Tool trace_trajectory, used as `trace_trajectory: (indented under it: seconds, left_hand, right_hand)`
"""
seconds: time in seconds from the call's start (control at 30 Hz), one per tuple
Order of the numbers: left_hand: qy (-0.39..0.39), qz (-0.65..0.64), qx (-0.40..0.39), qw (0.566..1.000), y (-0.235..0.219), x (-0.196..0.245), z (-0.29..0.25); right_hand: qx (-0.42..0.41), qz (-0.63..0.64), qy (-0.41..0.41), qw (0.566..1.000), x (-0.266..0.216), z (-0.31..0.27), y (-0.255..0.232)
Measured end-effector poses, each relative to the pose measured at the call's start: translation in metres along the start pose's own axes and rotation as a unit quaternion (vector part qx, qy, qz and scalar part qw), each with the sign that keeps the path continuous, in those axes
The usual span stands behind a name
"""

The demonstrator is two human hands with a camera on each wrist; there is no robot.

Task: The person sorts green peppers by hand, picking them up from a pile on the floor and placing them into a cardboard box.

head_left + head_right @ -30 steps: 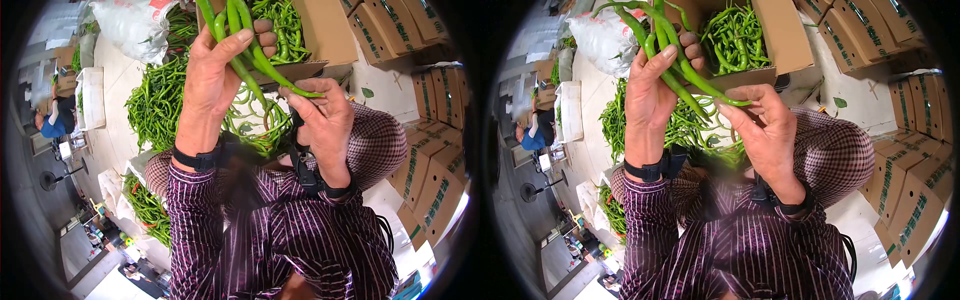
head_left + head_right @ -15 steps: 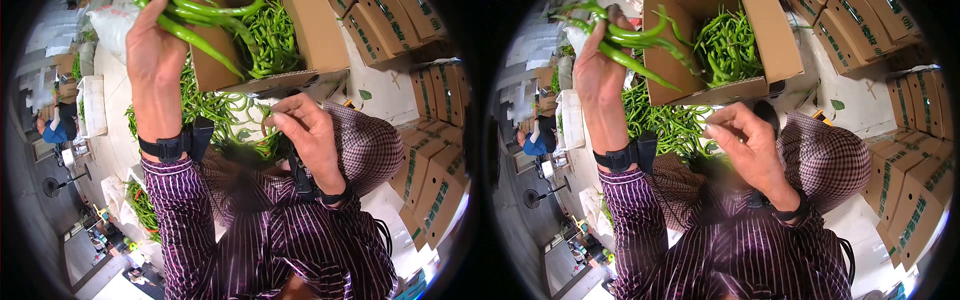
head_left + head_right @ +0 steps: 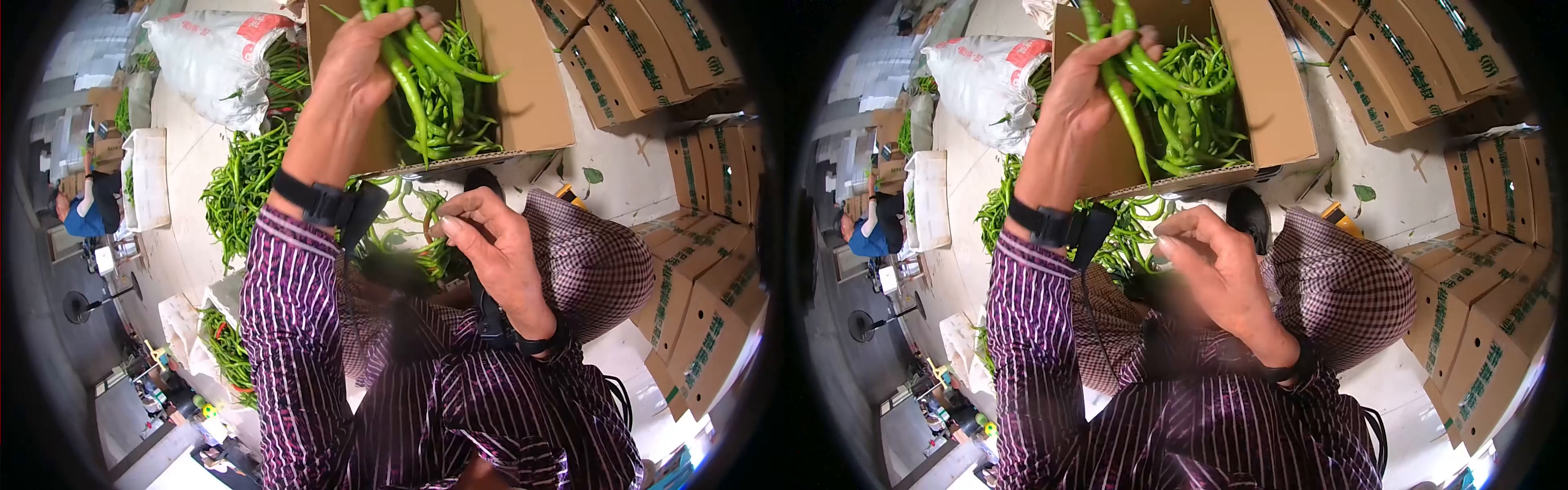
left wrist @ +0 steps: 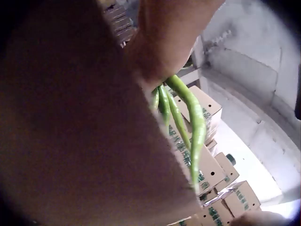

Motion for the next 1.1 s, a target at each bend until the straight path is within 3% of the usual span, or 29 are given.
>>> trace_trajectory:
  seconds: [0.03,0.1,0.17,0.2,0.23,0.3,0.33,0.37,0.43,0.5,0.57,0.63,0.7,0.73,0.77,0.83,0.9,0.97,1.03,1.07,1.1]
  left_hand:
    - [-0.019,0.010,0.033,0.999,0.007,-0.008,0.002]
    - [-0.104,0.047,-0.008,0.993,-0.009,-0.034,0.023]
    - [-0.131,0.160,-0.018,0.978,-0.010,-0.059,0.019]
    - [-0.100,0.219,0.043,0.970,-0.014,-0.063,0.019]
    - [-0.101,0.218,0.044,0.970,-0.017,-0.062,0.020]
    - [-0.044,0.387,0.071,0.918,-0.026,-0.046,0.016]
    - [-0.028,0.494,0.029,0.869,-0.033,-0.047,0.020]
    - [-0.027,0.493,0.030,0.869,-0.038,-0.044,0.018]
    - [0.109,0.621,-0.198,0.751,-0.029,-0.040,-0.002]
    - [0.078,0.613,-0.208,0.758,-0.028,-0.029,-0.029]
    - [0.094,0.482,-0.201,0.848,-0.034,0.002,-0.058]
    - [0.047,0.442,-0.104,0.890,-0.040,0.045,-0.089]
    - [0.040,0.433,-0.053,0.899,-0.058,0.080,-0.117]
    - [0.046,0.452,-0.024,0.890,-0.079,0.092,-0.126]
    - [0.050,0.471,0.005,0.881,-0.102,0.102,-0.136]
    - [0.031,0.469,0.091,0.878,-0.147,0.118,-0.159]
    - [0.032,0.457,0.153,0.876,-0.192,0.120,-0.184]
    - [0.018,0.424,0.203,0.882,-0.260,0.100,-0.208]
    - [-0.047,0.391,0.261,0.882,-0.308,0.059,-0.228]
    - [-0.072,0.364,0.257,0.892,-0.338,0.028,-0.238]
    - [-0.097,0.338,0.251,0.902,-0.370,-0.008,-0.246]
  right_hand:
    - [-0.019,0.006,0.006,1.000,0.002,0.000,0.002]
    - [-0.038,0.010,0.010,0.999,0.007,0.000,0.006]
    - [-0.051,0.011,0.025,0.998,0.011,0.000,0.008]
    - [-0.059,0.010,0.038,0.997,0.012,0.001,0.008]
    - [-0.059,0.010,0.040,0.997,0.011,0.002,0.009]
    - [-0.054,-0.029,0.050,0.997,0.011,0.005,0.010]
    - [-0.055,-0.030,0.050,0.997,0.012,0.005,0.011]
    - [-0.049,-0.025,0.058,0.997,0.016,0.006,0.012]
    - [-0.044,-0.019,0.066,0.997,0.018,0.007,0.014]
    - [-0.062,-0.043,0.062,0.995,0.019,0.009,0.015]
    - [-0.068,-0.046,0.067,0.994,0.027,0.012,0.015]
    - [-0.081,-0.052,0.075,0.993,0.037,0.015,0.019]
    - [-0.064,-0.082,0.035,0.994,0.043,0.019,0.028]
    - [-0.033,-0.178,-0.073,0.981,0.020,0.017,0.035]
    - [-0.037,-0.181,-0.071,0.980,0.000,0.019,0.040]
    - [-0.016,-0.337,-0.205,0.919,-0.040,0.032,0.045]
    - [-0.014,-0.369,-0.309,0.876,-0.063,0.059,0.048]
    - [-0.035,-0.471,-0.293,0.831,-0.063,0.095,0.042]
    - [-0.044,-0.610,-0.268,0.745,-0.042,0.133,0.028]
    - [-0.043,-0.616,-0.271,0.739,-0.038,0.150,0.020]
    - [-0.121,-0.684,-0.241,0.678,-0.030,0.164,0.014]
Point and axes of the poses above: each hand's wrist, its own z-axis towards the middle knuckle, its own y-axis out of the palm, x = y × z, the point moved 3 cm from there along z, towards the middle knuckle, and after that the axes turned 11 degrees about x, right-handed, at the moved point
